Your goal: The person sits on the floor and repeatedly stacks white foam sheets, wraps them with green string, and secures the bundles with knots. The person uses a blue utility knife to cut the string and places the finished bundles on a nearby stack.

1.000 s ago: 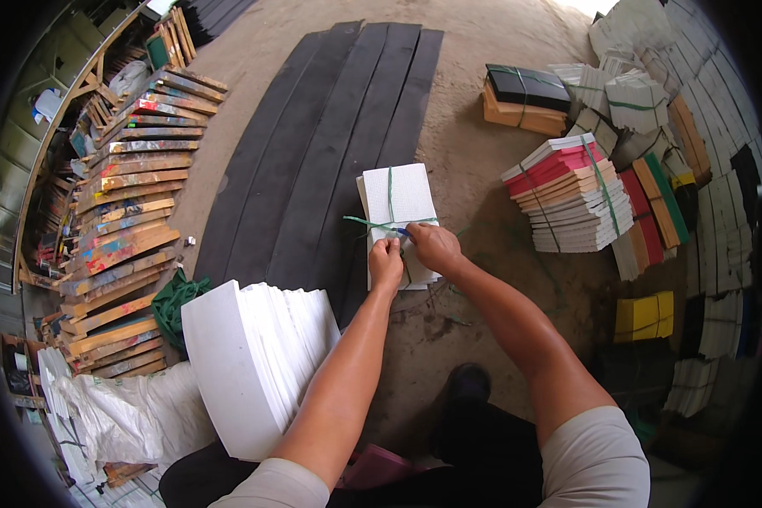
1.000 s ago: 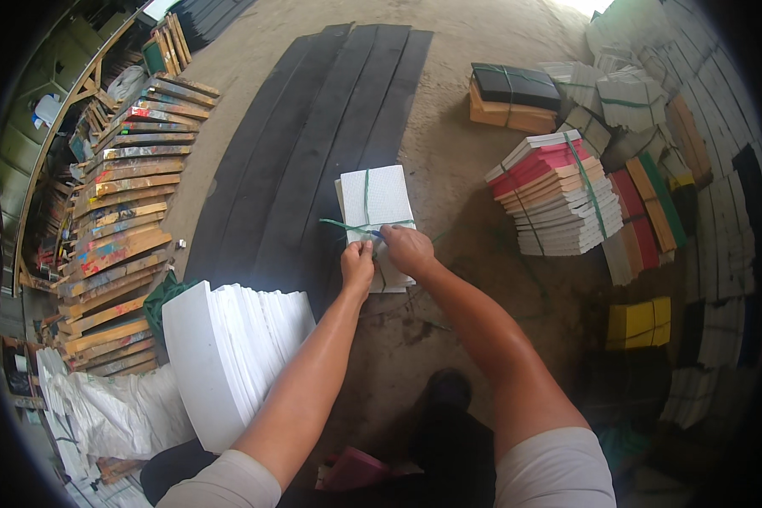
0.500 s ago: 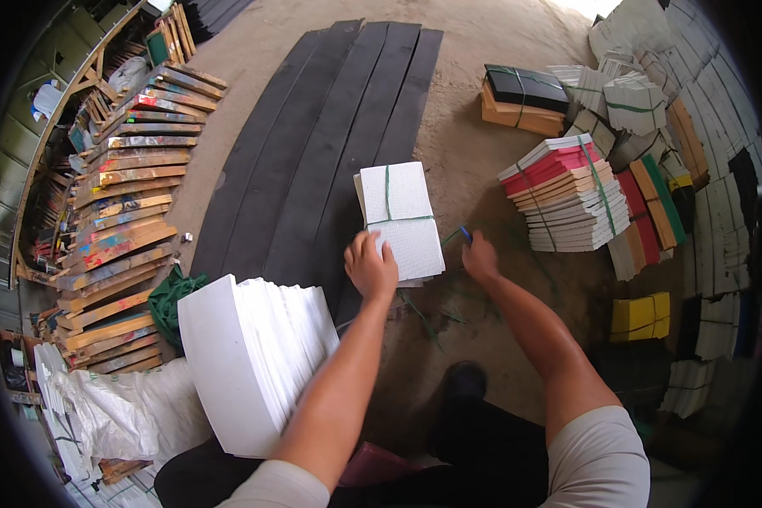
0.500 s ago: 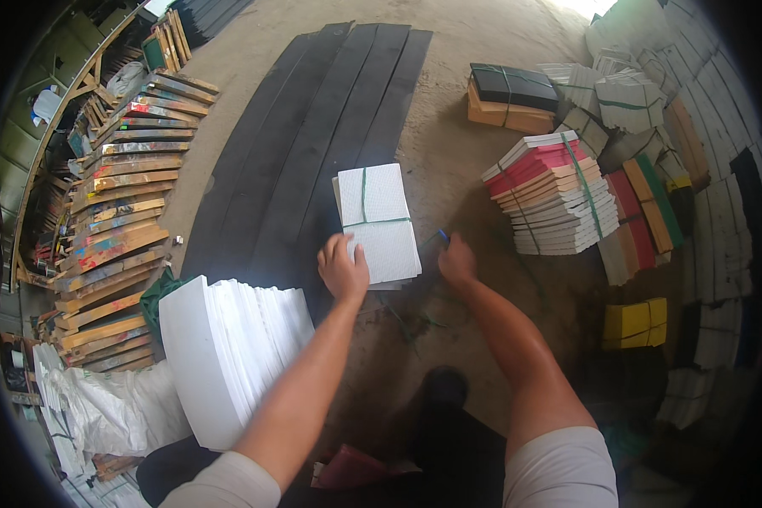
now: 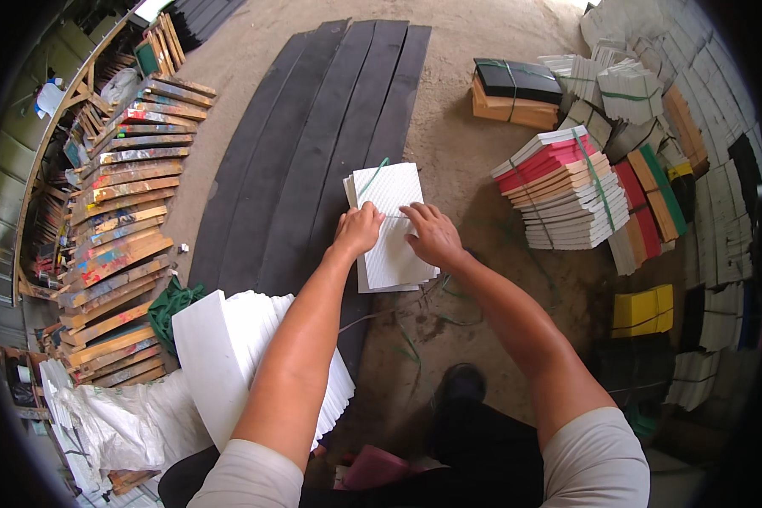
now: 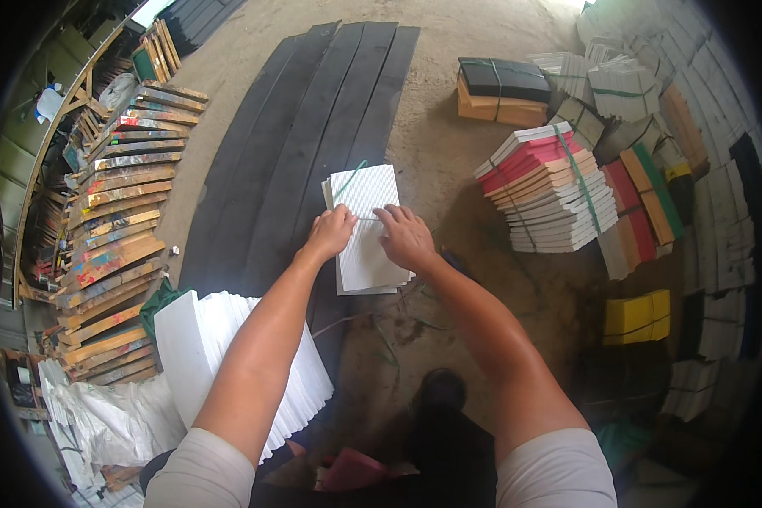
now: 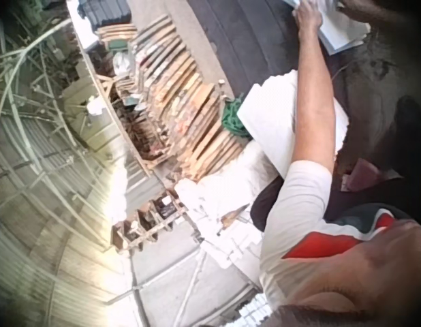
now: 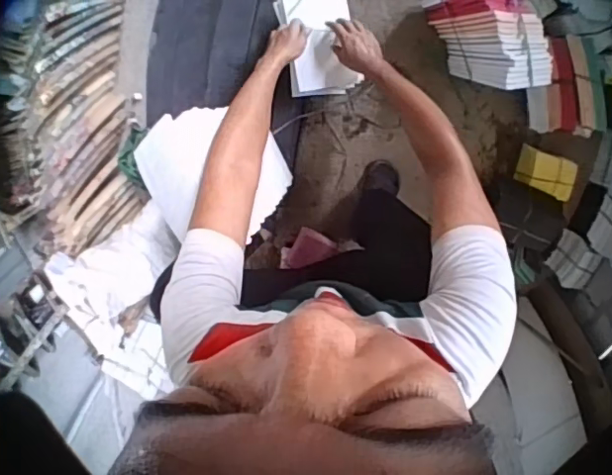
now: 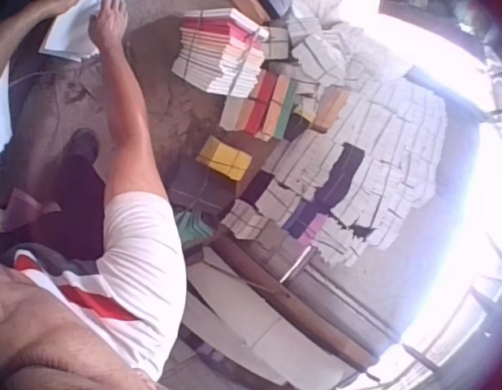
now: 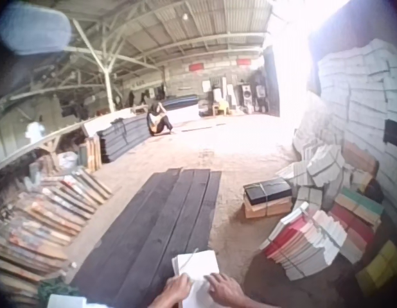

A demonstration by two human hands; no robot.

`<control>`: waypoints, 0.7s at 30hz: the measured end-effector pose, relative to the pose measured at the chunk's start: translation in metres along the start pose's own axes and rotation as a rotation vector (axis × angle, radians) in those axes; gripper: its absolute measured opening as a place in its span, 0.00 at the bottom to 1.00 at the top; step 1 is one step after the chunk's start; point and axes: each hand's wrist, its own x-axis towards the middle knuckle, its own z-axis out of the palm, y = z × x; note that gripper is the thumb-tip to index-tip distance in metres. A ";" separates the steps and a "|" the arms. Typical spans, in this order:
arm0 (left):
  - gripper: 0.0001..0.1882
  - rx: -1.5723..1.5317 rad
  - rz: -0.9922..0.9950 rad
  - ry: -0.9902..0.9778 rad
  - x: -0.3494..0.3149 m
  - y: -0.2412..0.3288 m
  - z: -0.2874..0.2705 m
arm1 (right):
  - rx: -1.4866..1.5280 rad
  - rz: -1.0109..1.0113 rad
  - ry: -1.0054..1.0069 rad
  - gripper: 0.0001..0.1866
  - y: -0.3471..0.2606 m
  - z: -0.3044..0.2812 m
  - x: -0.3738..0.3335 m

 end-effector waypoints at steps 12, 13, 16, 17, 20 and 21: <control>0.15 -0.175 0.084 0.180 -0.013 -0.002 -0.059 | 0.333 0.216 -0.132 0.15 0.031 -0.098 0.066; 0.13 -0.245 0.084 0.299 -0.013 0.010 -0.072 | 0.365 0.210 -0.075 0.15 0.025 -0.110 0.074; 0.10 -0.598 0.162 0.589 -0.007 0.060 -0.121 | 0.502 0.116 0.118 0.10 0.015 -0.136 0.095; 0.12 -0.688 0.219 0.693 -0.007 0.076 -0.139 | 0.609 0.127 0.122 0.10 0.007 -0.145 0.101; 0.14 -0.980 0.361 0.731 -0.021 0.142 -0.200 | 0.863 0.146 0.047 0.15 -0.035 -0.177 0.120; 0.14 -1.136 0.402 0.685 -0.029 0.163 -0.215 | 0.899 0.148 -0.040 0.19 -0.061 -0.187 0.119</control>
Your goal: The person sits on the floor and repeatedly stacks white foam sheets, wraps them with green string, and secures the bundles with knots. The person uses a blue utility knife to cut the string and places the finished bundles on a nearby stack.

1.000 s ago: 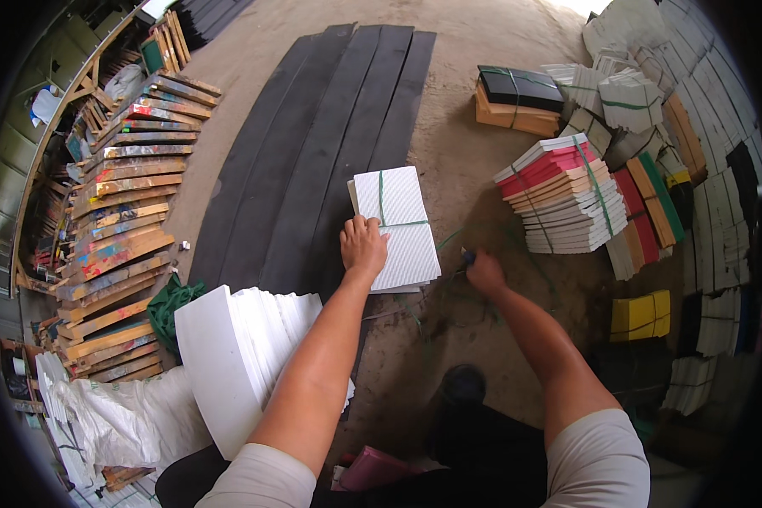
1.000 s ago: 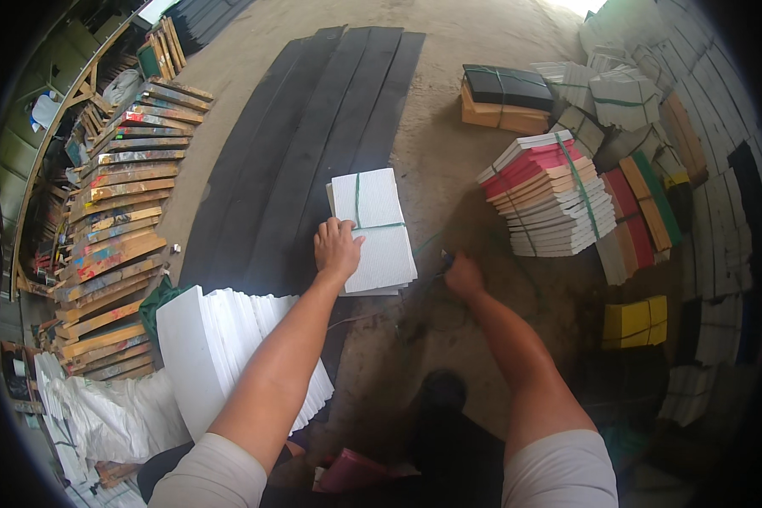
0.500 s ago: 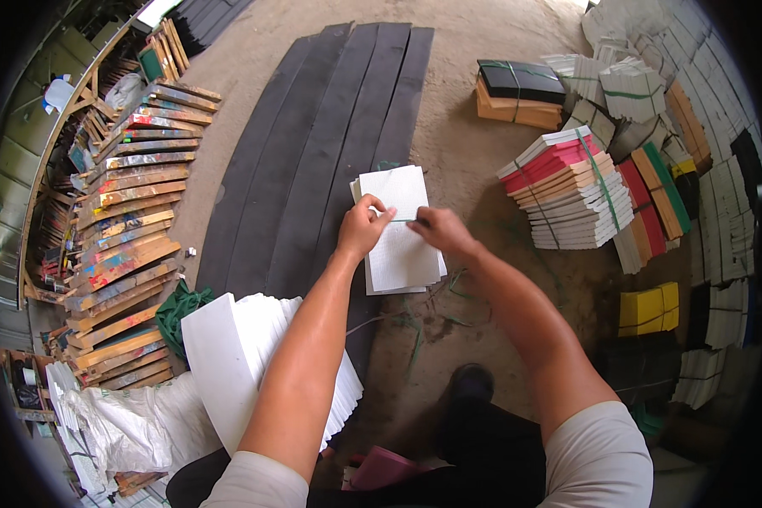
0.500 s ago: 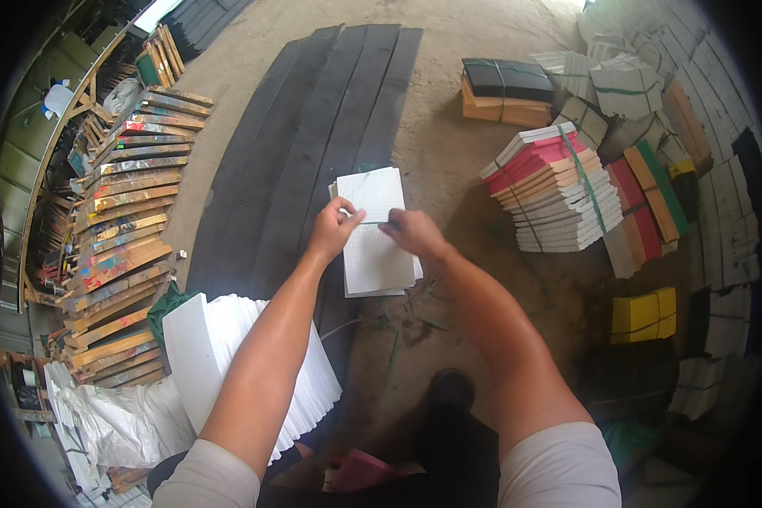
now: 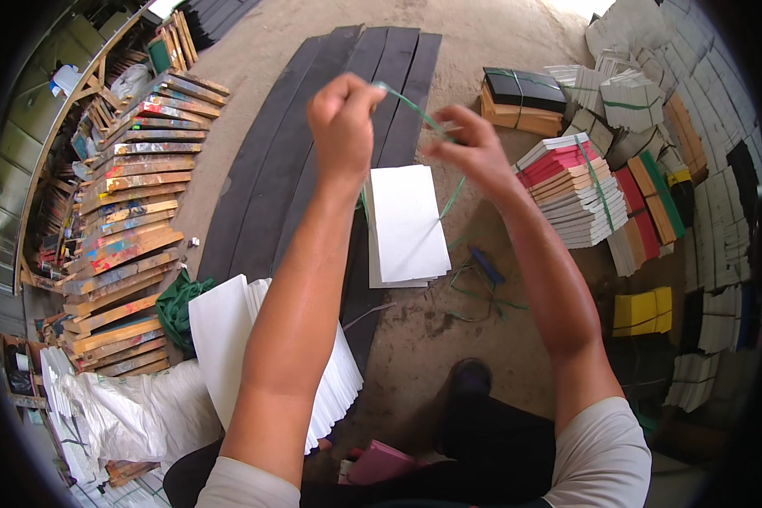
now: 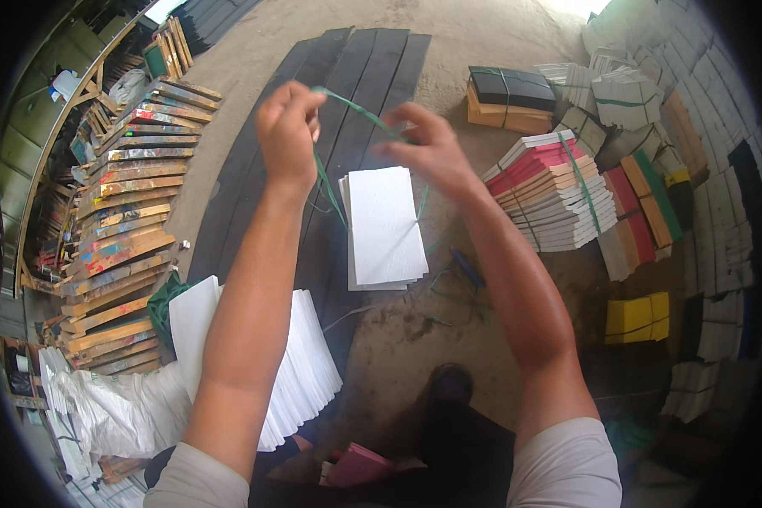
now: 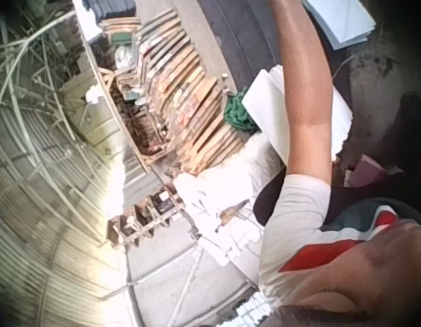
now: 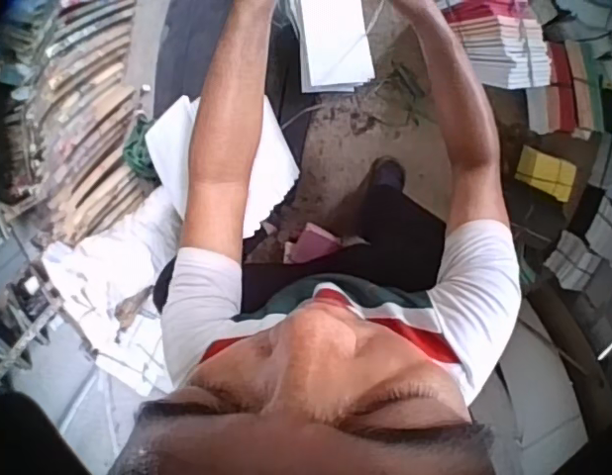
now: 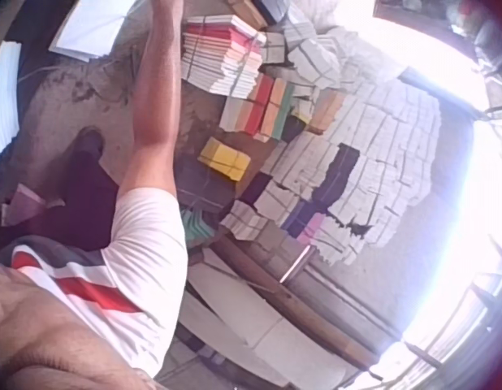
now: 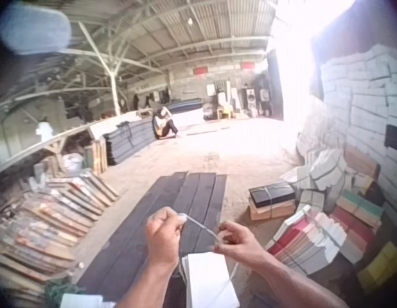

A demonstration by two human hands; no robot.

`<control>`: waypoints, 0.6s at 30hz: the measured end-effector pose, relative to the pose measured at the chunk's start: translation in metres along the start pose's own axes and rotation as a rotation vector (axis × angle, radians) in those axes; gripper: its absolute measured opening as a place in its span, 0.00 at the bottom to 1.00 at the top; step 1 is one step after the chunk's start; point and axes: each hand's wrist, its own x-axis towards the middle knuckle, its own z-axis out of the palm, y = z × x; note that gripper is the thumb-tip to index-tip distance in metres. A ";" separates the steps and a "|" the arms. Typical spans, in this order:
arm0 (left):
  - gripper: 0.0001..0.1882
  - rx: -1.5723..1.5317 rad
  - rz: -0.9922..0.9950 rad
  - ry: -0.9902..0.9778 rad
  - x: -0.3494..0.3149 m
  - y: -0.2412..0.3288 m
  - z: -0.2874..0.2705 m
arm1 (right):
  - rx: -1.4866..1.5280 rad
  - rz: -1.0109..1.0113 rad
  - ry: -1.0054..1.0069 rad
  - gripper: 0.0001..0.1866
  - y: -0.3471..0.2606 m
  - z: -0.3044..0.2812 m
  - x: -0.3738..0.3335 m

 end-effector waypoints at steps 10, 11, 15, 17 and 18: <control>0.15 -0.271 0.258 -0.086 0.023 0.094 0.037 | 0.062 0.453 0.076 0.18 -0.025 -0.018 0.029; 0.15 -0.174 0.279 -0.018 0.021 0.079 0.039 | 0.025 0.443 0.320 0.17 -0.011 -0.050 0.051; 0.33 0.460 0.119 0.294 -0.023 -0.040 -0.006 | 0.475 0.030 1.121 0.10 -0.102 -0.122 0.116; 0.37 0.468 -0.216 0.250 -0.076 -0.113 -0.029 | 0.461 -0.363 1.216 0.11 -0.140 -0.155 0.120; 0.37 0.624 -0.262 0.184 -0.106 -0.156 -0.043 | 0.396 -0.544 1.167 0.12 -0.145 -0.175 0.123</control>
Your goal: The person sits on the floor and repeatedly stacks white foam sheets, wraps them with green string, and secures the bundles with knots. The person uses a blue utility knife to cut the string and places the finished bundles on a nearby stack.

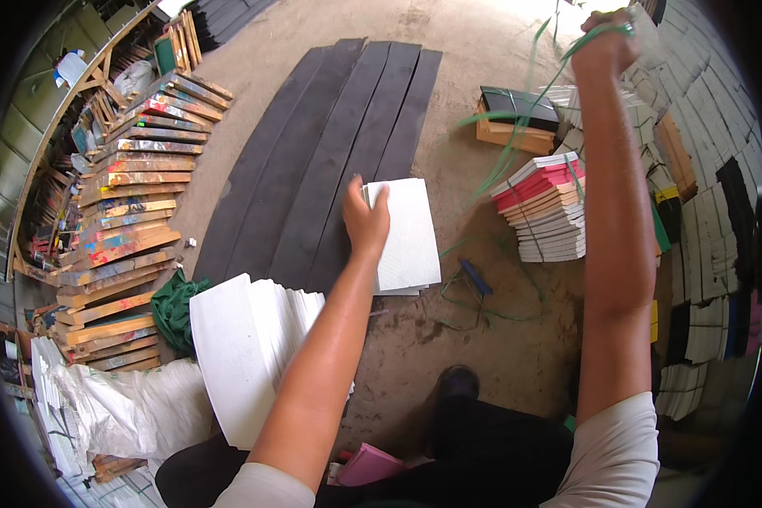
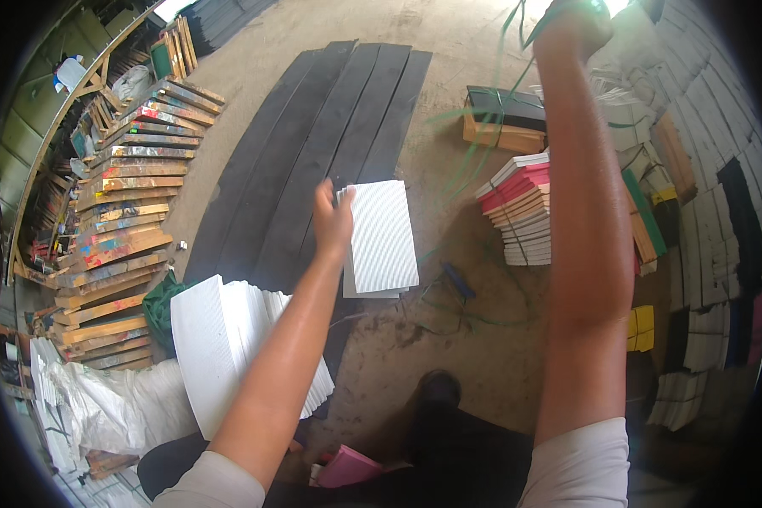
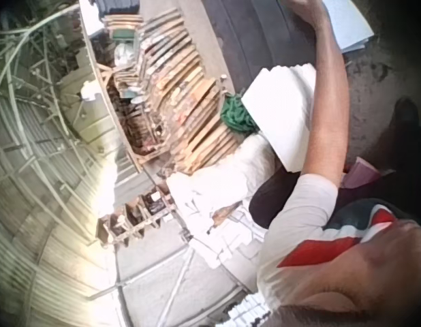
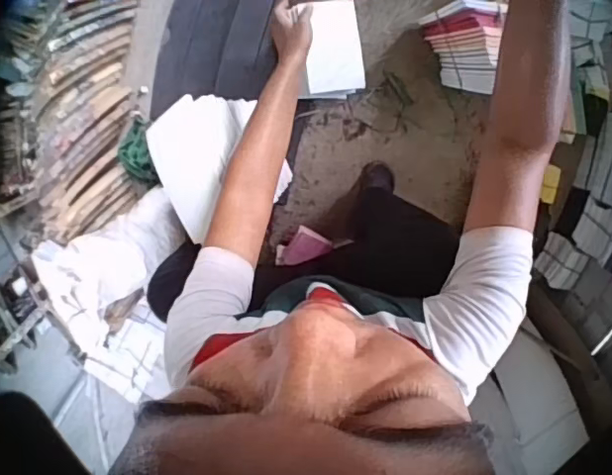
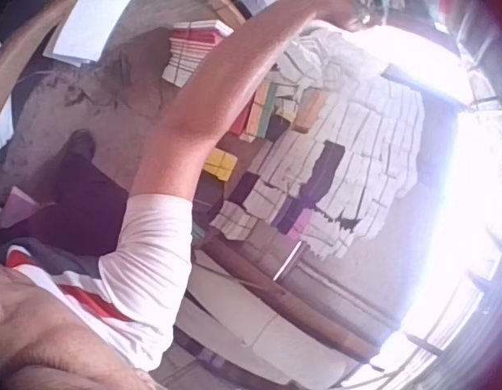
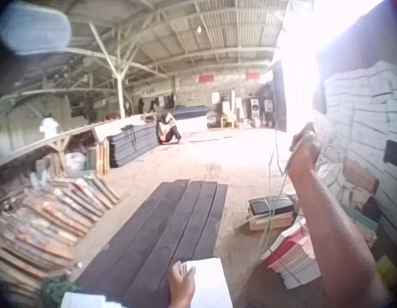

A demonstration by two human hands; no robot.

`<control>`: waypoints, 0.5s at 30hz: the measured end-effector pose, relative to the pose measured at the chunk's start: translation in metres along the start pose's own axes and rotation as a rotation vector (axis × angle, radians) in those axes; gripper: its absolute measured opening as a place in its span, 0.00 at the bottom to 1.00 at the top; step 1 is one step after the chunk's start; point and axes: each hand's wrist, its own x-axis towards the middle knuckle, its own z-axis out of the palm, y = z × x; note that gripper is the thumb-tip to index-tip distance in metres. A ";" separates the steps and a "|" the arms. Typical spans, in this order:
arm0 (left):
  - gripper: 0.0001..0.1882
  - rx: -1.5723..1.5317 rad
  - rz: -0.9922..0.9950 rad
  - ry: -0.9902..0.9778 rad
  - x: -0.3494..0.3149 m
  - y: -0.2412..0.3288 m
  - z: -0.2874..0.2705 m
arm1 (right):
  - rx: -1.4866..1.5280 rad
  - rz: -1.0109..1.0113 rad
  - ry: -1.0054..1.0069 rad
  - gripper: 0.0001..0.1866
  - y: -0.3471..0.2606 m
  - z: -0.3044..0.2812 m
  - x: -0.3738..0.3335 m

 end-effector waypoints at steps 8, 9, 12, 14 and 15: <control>0.45 0.565 -0.480 -0.263 -0.134 -0.081 -0.003 | -1.071 -0.344 -0.719 0.16 0.185 -0.154 -0.108; 0.45 0.573 -0.495 -0.285 -0.137 -0.082 -0.005 | -1.401 -0.059 -0.843 0.20 0.202 -0.189 -0.132; 0.45 0.578 -0.414 -0.265 -0.131 -0.089 -0.004 | -1.641 -0.150 -1.072 0.44 0.216 -0.268 -0.206; 0.46 0.586 -0.398 -0.264 -0.124 -0.104 -0.012 | -1.406 -0.112 -1.207 0.33 0.184 -0.253 -0.266; 0.46 0.555 -0.425 -0.273 -0.122 -0.105 -0.009 | -1.391 0.073 -1.207 0.26 0.172 -0.257 -0.292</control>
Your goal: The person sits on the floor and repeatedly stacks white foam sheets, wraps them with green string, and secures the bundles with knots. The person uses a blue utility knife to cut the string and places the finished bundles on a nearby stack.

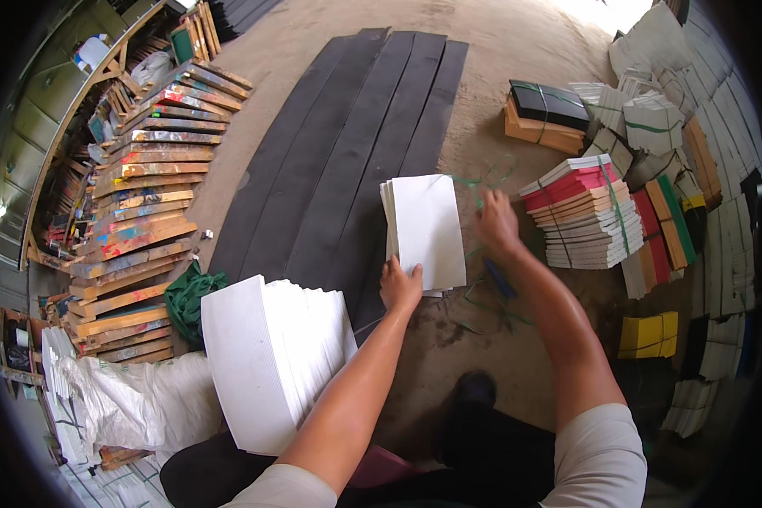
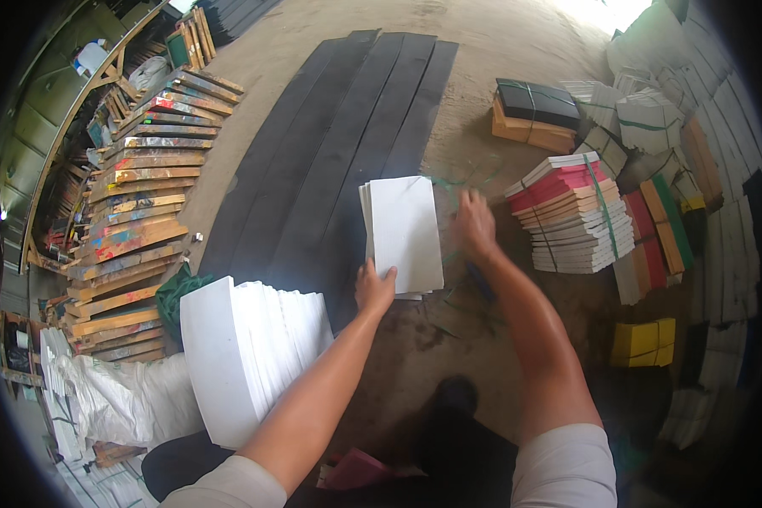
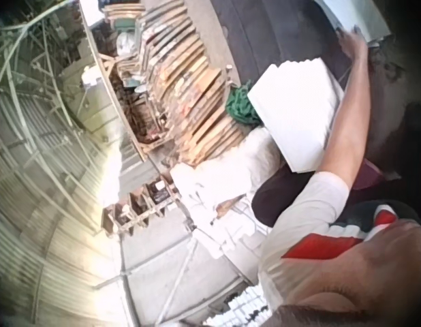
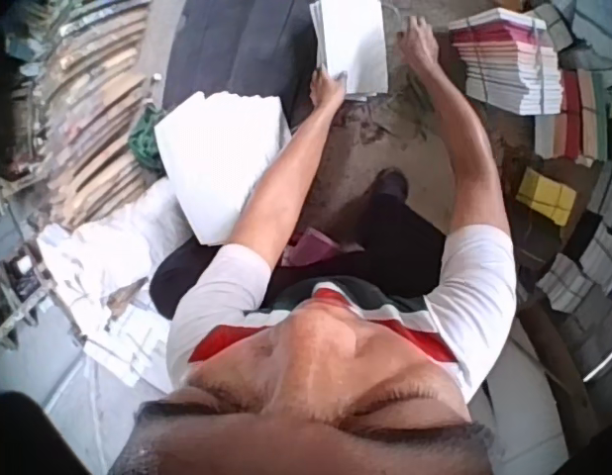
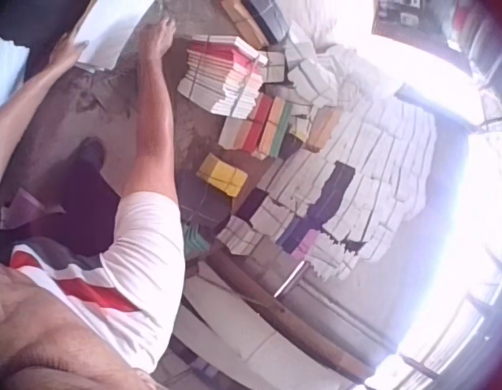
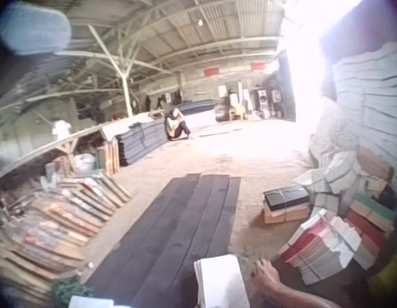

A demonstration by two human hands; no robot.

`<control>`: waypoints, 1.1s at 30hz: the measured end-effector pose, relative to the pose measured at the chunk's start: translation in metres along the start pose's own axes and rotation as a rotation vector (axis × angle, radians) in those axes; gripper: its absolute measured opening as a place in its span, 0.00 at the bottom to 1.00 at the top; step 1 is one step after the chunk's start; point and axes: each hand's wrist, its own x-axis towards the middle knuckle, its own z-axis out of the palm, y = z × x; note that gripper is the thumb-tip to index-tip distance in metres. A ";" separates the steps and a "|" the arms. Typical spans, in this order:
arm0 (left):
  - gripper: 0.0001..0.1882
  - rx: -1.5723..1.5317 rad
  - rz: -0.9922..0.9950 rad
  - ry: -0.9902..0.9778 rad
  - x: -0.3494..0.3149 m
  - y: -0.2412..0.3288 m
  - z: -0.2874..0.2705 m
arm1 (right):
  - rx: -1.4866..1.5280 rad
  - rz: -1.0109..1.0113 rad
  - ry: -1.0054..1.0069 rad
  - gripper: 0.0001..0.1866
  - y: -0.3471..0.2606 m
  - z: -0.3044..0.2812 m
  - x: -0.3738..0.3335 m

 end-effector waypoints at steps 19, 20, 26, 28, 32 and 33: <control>0.38 -0.623 0.161 0.138 -0.009 0.104 -0.080 | 1.098 0.342 -0.203 0.24 -0.047 -0.025 -0.032; 0.39 -0.572 0.206 0.108 -0.003 0.110 -0.098 | 1.074 0.324 -0.244 0.24 -0.062 -0.043 -0.028; 0.33 -0.580 0.338 -0.328 -0.016 0.146 -0.202 | 1.171 0.493 -0.230 0.29 -0.095 -0.116 0.035; 0.34 -0.613 0.347 -0.432 -0.031 0.157 -0.234 | 1.142 0.518 -0.144 0.31 -0.092 -0.122 0.053; 0.26 -0.465 0.416 -0.113 -0.043 0.156 -0.269 | 1.139 0.638 -0.061 0.43 -0.163 -0.143 0.031; 0.26 -0.562 0.421 -0.134 -0.034 0.145 -0.279 | 1.139 0.600 -0.100 0.42 -0.192 -0.148 0.016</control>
